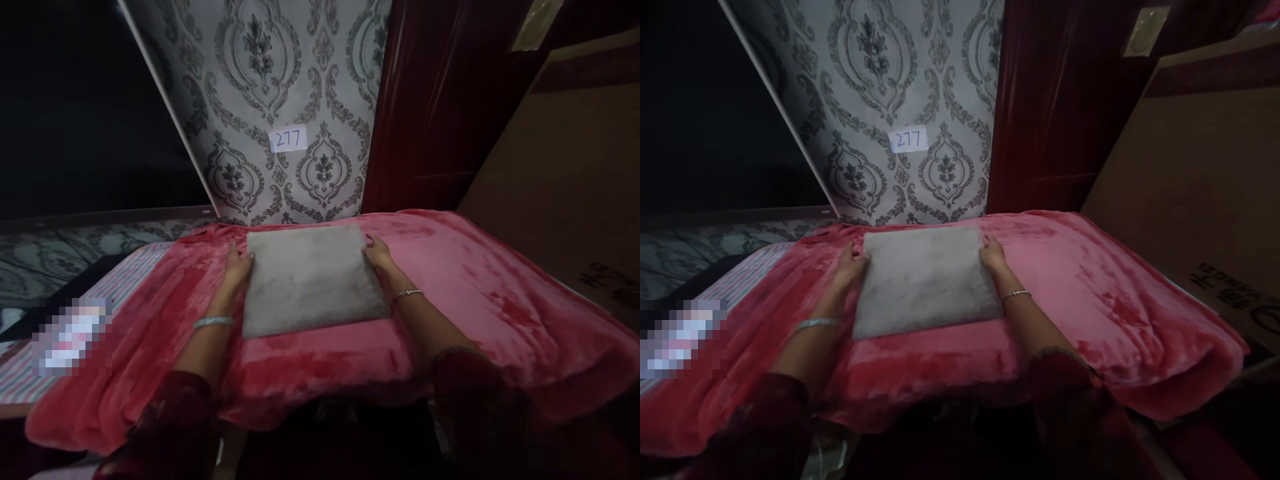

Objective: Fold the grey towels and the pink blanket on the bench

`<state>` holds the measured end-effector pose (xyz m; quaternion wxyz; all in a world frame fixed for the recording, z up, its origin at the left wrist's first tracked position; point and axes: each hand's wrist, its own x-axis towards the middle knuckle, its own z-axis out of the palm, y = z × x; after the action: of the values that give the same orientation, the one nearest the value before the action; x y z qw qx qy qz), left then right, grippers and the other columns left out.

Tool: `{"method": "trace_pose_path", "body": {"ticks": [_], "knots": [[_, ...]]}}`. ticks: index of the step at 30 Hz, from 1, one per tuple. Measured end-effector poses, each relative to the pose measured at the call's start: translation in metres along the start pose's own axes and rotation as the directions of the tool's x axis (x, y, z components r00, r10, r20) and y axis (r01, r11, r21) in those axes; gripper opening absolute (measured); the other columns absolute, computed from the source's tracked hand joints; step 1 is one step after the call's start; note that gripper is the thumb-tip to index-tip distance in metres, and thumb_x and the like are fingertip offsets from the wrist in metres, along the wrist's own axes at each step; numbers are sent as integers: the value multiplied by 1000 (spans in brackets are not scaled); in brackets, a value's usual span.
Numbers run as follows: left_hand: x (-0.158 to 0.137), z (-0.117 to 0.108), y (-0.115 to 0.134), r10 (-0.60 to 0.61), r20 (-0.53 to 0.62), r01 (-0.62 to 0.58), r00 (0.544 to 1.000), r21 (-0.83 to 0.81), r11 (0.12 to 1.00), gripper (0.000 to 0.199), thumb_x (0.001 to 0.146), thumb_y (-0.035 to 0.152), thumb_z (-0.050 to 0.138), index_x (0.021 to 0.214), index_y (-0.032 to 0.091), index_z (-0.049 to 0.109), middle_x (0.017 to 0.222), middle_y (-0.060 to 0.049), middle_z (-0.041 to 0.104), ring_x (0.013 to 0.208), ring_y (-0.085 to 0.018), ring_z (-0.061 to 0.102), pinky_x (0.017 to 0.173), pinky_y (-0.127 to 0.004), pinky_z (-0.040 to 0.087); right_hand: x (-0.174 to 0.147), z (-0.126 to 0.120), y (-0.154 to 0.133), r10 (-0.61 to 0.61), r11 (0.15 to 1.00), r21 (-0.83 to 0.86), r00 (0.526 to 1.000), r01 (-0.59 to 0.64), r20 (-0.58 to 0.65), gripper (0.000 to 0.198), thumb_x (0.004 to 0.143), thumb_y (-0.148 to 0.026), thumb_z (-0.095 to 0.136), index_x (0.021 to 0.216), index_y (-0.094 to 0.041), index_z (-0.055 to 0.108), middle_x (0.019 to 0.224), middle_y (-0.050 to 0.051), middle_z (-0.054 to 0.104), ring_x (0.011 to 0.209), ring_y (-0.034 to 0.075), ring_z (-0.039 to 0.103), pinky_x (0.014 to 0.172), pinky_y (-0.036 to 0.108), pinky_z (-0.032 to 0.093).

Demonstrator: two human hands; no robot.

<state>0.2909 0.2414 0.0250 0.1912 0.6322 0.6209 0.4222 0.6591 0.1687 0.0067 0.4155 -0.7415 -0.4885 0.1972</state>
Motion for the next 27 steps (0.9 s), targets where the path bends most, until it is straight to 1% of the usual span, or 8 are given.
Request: {"method": "trace_pose_path", "body": {"ticks": [2, 3, 6, 9, 12, 21, 24, 27], "knots": [[-2, 5, 7, 40, 31, -45, 999, 178, 983, 74, 85, 24, 59, 155, 11, 39, 149, -20, 53, 141, -33, 47, 119, -50, 37, -9, 11, -6, -78, 987, -144, 997, 73, -27, 73, 85, -20, 50, 156, -9, 40, 142, 20, 58, 128, 31, 56, 109, 47, 44], [-7, 11, 12, 113, 75, -129, 991, 246, 961, 71, 87, 26, 58, 154, 11, 40, 153, -20, 49, 146, -33, 42, 122, -49, 33, -17, 18, -9, -160, 964, -218, 987, 152, -16, 71, 87, -20, 50, 156, -9, 40, 150, 20, 51, 137, 31, 48, 114, 47, 39], [-40, 36, 29, 337, 288, -426, 897, 351, 834, 66, 95, 39, 52, 155, 16, 41, 163, -17, 37, 153, -33, 31, 124, -52, 27, -50, 39, -12, -365, 800, -470, 924, 374, 114, 64, 97, -29, 45, 159, -15, 37, 164, 15, 33, 151, 31, 28, 121, 50, 27], [-82, 63, 40, 385, 506, -604, 772, 397, 691, 65, 96, 47, 51, 157, 25, 40, 168, -14, 28, 156, -36, 22, 124, -63, 19, -79, 55, -10, -346, 695, -572, 900, 435, 264, 59, 104, -41, 39, 160, -25, 36, 168, 10, 25, 154, 34, 20, 121, 58, 21], [-110, 77, 39, 363, 596, -660, 716, 409, 630, 64, 99, 50, 46, 158, 28, 38, 168, -15, 28, 156, -38, 20, 122, -68, 15, -91, 63, -5, -308, 673, -599, 901, 433, 305, 58, 105, -45, 37, 160, -28, 36, 168, 9, 24, 154, 35, 18, 122, 61, 15], [-108, 71, 37, 329, 582, -635, 744, 460, 621, 65, 100, 53, 42, 159, 27, 37, 167, -16, 29, 155, -36, 24, 122, -64, 18, -90, 58, -7, -313, 689, -579, 899, 437, 305, 57, 106, -45, 37, 161, -29, 35, 168, 9, 24, 154, 34, 19, 122, 60, 15], [-97, 54, 27, 225, 501, -509, 836, 555, 658, 66, 99, 54, 44, 156, 22, 43, 165, -19, 31, 154, -40, 24, 121, -67, 17, -92, 59, -6, -315, 696, -572, 900, 434, 301, 57, 106, -45, 37, 160, -28, 36, 168, 9, 24, 154, 33, 19, 123, 59, 15], [-83, 28, 3, 113, 305, -273, 946, 554, 787, 63, 98, 50, 48, 151, 16, 48, 161, -23, 39, 148, -43, 37, 117, -65, 30, -93, 62, -5, -330, 708, -550, 896, 443, 296, 56, 106, -45, 39, 159, -28, 39, 168, 9, 25, 154, 32, 19, 122, 58, 15]]}}
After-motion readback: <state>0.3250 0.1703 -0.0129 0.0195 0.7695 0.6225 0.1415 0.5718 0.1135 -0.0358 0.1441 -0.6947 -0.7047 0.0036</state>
